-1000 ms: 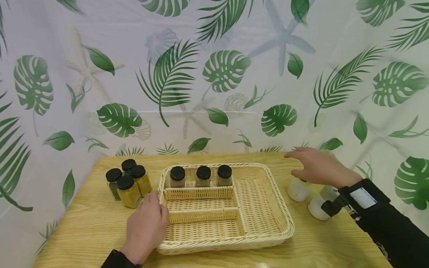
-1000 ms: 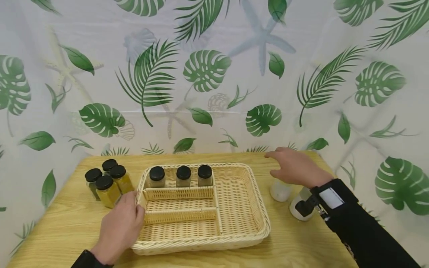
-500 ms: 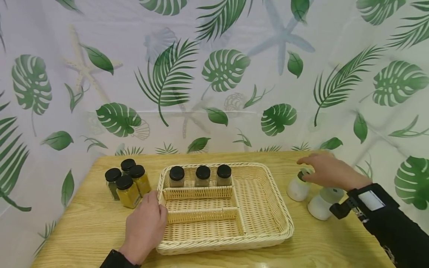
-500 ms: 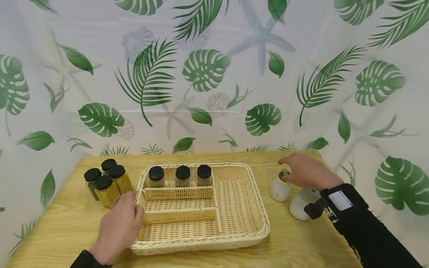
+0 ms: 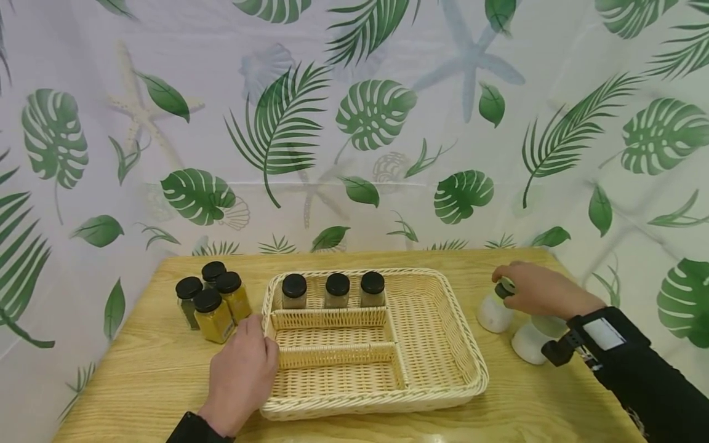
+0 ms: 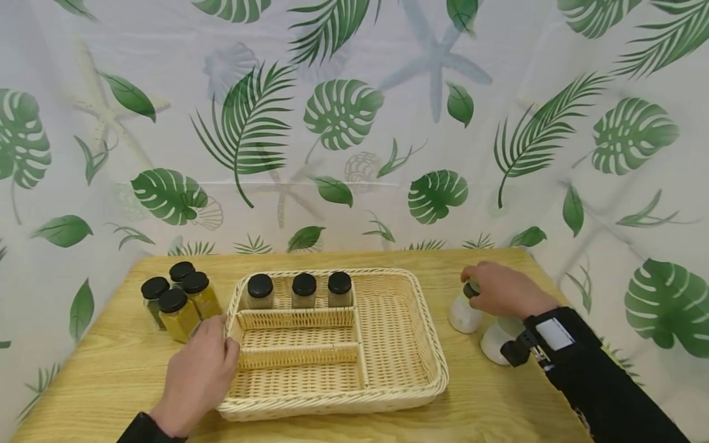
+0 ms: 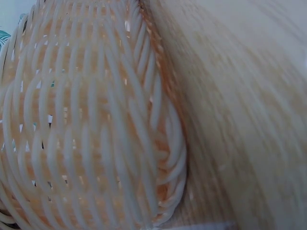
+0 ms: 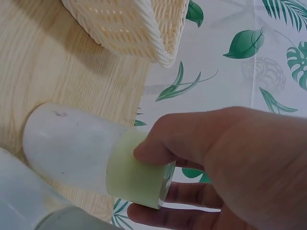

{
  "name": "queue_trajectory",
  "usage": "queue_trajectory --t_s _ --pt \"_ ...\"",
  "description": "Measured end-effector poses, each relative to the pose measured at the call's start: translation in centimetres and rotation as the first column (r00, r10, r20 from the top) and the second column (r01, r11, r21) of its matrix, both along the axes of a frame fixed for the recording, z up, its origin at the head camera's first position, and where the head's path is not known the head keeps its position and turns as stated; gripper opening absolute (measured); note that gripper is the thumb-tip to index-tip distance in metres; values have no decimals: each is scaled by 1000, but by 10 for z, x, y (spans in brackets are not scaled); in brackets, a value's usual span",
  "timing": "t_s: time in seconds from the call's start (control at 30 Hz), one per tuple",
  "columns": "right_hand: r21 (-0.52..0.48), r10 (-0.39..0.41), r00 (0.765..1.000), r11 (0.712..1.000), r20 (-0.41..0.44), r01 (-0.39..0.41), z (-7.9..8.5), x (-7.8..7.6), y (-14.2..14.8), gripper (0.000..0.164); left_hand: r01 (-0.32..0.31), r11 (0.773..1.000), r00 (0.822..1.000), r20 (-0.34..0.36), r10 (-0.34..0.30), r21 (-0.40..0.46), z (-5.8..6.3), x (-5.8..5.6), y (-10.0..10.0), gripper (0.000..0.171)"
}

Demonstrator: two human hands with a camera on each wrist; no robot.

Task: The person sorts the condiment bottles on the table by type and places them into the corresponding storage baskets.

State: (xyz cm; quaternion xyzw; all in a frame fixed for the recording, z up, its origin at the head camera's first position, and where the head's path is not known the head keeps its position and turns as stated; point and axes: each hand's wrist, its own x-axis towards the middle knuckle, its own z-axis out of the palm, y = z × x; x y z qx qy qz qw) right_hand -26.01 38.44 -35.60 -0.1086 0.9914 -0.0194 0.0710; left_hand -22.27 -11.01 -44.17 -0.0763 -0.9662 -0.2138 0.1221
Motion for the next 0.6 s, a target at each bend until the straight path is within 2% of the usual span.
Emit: queue_trajectory --t_s 0.3,0.6 --pt "-3 1 1000 1000 -8 -1 5 -2 2 40 8 1000 1000 13 -8 0 0 0 1 41" --pt "8 41 992 999 -117 -40 25 -2 -13 37 6 1000 1000 10 -6 4 0 0 0 41"
